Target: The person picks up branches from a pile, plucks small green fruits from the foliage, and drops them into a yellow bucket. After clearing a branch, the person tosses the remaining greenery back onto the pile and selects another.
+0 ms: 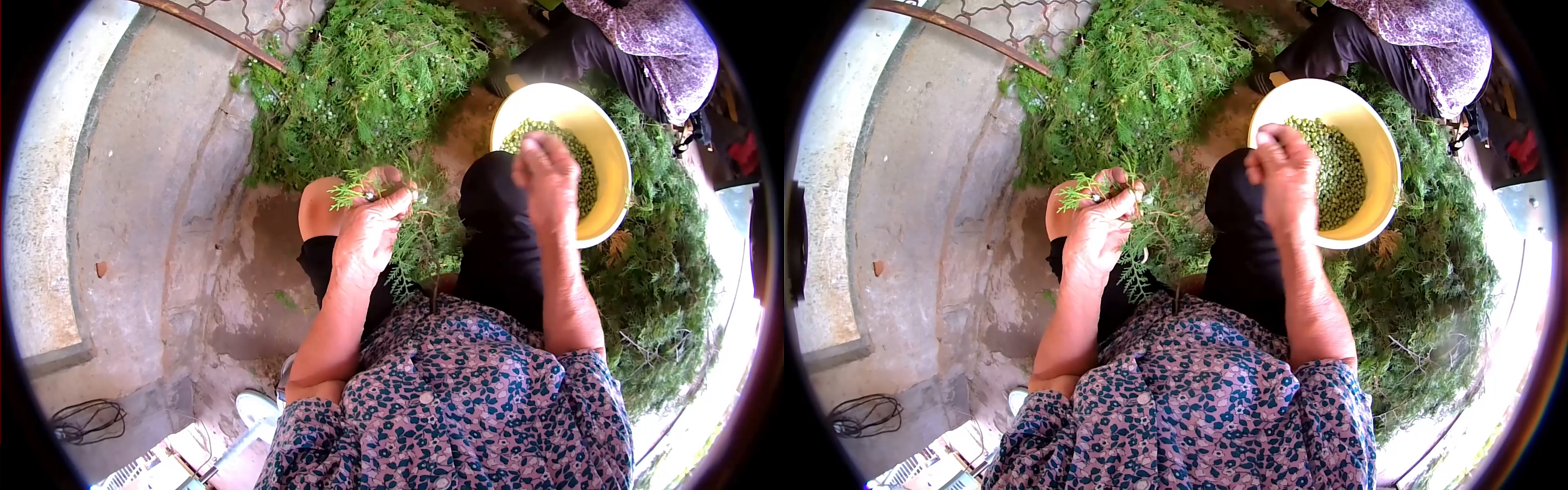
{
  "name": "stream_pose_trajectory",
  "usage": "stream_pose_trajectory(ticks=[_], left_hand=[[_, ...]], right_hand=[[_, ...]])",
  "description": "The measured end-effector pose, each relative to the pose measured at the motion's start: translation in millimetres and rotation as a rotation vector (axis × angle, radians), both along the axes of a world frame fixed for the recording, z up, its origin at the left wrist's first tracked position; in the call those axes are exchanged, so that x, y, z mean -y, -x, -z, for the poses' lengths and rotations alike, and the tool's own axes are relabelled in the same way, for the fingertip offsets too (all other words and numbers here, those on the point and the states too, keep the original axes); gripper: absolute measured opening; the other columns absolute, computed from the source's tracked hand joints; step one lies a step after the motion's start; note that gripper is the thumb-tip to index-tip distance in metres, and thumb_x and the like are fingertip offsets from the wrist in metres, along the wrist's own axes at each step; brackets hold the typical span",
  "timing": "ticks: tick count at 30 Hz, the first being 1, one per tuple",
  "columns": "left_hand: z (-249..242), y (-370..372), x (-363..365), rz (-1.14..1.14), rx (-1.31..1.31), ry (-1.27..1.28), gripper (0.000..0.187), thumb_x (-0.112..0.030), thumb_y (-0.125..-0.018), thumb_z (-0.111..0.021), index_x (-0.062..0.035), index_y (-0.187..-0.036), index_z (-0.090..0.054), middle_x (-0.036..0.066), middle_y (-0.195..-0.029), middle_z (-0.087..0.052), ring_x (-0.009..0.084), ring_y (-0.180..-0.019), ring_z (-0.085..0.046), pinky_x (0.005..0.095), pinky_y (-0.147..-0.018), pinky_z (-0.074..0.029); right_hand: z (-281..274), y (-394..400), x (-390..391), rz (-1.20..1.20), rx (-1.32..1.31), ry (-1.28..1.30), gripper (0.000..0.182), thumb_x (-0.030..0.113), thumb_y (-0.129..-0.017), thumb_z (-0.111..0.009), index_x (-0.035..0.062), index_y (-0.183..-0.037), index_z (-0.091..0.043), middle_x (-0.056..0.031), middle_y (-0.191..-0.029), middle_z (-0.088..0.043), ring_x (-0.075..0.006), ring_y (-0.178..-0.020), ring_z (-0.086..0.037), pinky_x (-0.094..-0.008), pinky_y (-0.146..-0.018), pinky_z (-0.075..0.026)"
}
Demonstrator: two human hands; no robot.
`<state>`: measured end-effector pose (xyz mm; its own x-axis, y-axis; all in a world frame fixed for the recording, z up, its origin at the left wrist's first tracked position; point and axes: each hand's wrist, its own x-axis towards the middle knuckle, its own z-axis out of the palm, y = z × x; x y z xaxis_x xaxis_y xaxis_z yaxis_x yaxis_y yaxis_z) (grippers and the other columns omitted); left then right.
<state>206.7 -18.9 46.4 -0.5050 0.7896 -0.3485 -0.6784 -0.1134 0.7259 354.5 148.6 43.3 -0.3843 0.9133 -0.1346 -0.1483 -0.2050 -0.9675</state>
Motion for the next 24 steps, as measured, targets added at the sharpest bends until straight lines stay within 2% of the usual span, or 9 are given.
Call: stream_pose_trajectory(ticks=[2,4,7,10,11,13,15,17,24], left_hand=[[0.9,1.8,1.3,-0.006,0.078,-0.069,0.018,0.002,-0.079,-0.058,-0.0058,-0.095,-0.054,0.007,-0.085,-0.06,0.0123,-0.071,-0.053,0.0224,-0.063,-0.042],[0.4,0.1,1.1,-0.04,0.071,-0.061,0.018,0.001,-0.08,-0.058,-0.0069,-0.095,-0.055,0.007,-0.086,-0.06,0.0116,-0.071,-0.053,0.0217,-0.063,-0.043],[5.3,-0.9,-1.4,-0.011,0.087,-0.119,0.018,0.001,-0.08,-0.059,-0.0073,-0.096,-0.055,0.007,-0.087,-0.06,0.0115,-0.072,-0.053,0.0213,-0.063,-0.043],[6.2,-4.7,-5.3,-0.008,0.104,-0.122,0.019,0.0,-0.079,-0.06,-0.0072,-0.096,-0.055,0.007,-0.087,-0.06,0.0119,-0.071,-0.053,0.0218,-0.062,-0.043],[5.7,-5.9,-6.9,-0.002,0.107,-0.117,0.019,0.0,-0.079,-0.06,-0.0071,-0.096,-0.055,0.007,-0.087,-0.06,0.0121,-0.071,-0.053,0.0218,-0.062,-0.043],[4.9,-9.1,-11.3,0.012,0.107,-0.11,0.02,0.0,-0.078,-0.06,-0.007,-0.096,-0.055,0.007,-0.087,-0.06,0.0124,-0.071,-0.053,0.0218,-0.062,-0.043],[4.4,-11.9,-15.5,0.013,0.116,-0.121,0.02,0.001,-0.078,-0.06,-0.0059,-0.096,-0.054,0.007,-0.085,-0.06,0.013,-0.072,-0.054,0.022,-0.063,-0.043],[4.2,-13.5,-16.7,0.002,0.108,-0.121,0.02,0.002,-0.078,-0.06,-0.0053,-0.096,-0.054,0.007,-0.084,-0.06,0.0133,-0.073,-0.054,0.0221,-0.063,-0.043],[7.6,-16.1,-15.3,-0.051,0.057,-0.089,0.021,0.004,-0.078,-0.059,-0.0049,-0.096,-0.053,0.005,-0.081,-0.059,0.0131,-0.073,-0.055,0.0225,-0.064,-0.043]], right_hand=[[28.3,-30.7,-34.8,0.072,0.096,-0.221,0.018,0.005,-0.081,-0.056,0.002,-0.098,-0.058,-0.0088,-0.075,-0.058,-0.0141,-0.062,-0.052,-0.026,-0.057,-0.044],[39.1,-59.1,-62.3,0.207,0.698,-0.589,0.033,0.011,-0.077,-0.061,0.0031,-0.108,-0.057,-0.0161,-0.094,-0.059,-0.0254,-0.087,-0.056,-0.0352,-0.077,-0.046],[57.1,-81.3,-81.3,0.436,1.105,-0.871,0.036,0.013,-0.074,-0.065,0.0049,-0.108,-0.059,-0.0153,-0.105,-0.057,-0.0284,-0.102,-0.053,-0.039,-0.089,-0.042],[44.4,-73.5,-67.8,0.328,0.865,-0.759,0.031,0.01,-0.074,-0.066,0.0048,-0.104,-0.061,-0.0125,-0.106,-0.058,-0.0235,-0.096,-0.056,-0.0338,-0.084,-0.047],[42.2,-60.4,-54.3,0.254,0.448,-0.555,0.024,0.008,-0.075,-0.065,0.0051,-0.099,-0.063,-0.0101,-0.098,-0.061,-0.0179,-0.089,-0.059,-0.0272,-0.077,-0.049],[0.5,-32.4,-8.5,-0.05,0.202,-0.212,0.017,0.003,-0.077,-0.063,0.0063,-0.093,-0.066,-0.0046,-0.084,-0.064,-0.0085,-0.07,-0.056,-0.0209,-0.061,-0.048],[10.5,-10.4,21.7,-0.281,0.028,-0.308,0.017,0.003,-0.076,-0.065,0.0056,-0.092,-0.066,-0.0036,-0.084,-0.063,-0.0086,-0.07,-0.054,-0.0209,-0.06,-0.046],[1.9,8.0,46.0,-0.404,0.004,-0.445,0.02,0.001,-0.074,-0.065,0.0034,-0.093,-0.065,-0.0056,-0.086,-0.061,-0.0151,-0.082,-0.055,-0.0248,-0.073,-0.045],[9.3,18.4,56.5,-0.41,0.045,-0.495,0.019,0.001,-0.073,-0.066,0.0015,-0.091,-0.064,-0.0067,-0.081,-0.059,-0.0169,-0.078,-0.055,-0.0263,-0.068,-0.045]])
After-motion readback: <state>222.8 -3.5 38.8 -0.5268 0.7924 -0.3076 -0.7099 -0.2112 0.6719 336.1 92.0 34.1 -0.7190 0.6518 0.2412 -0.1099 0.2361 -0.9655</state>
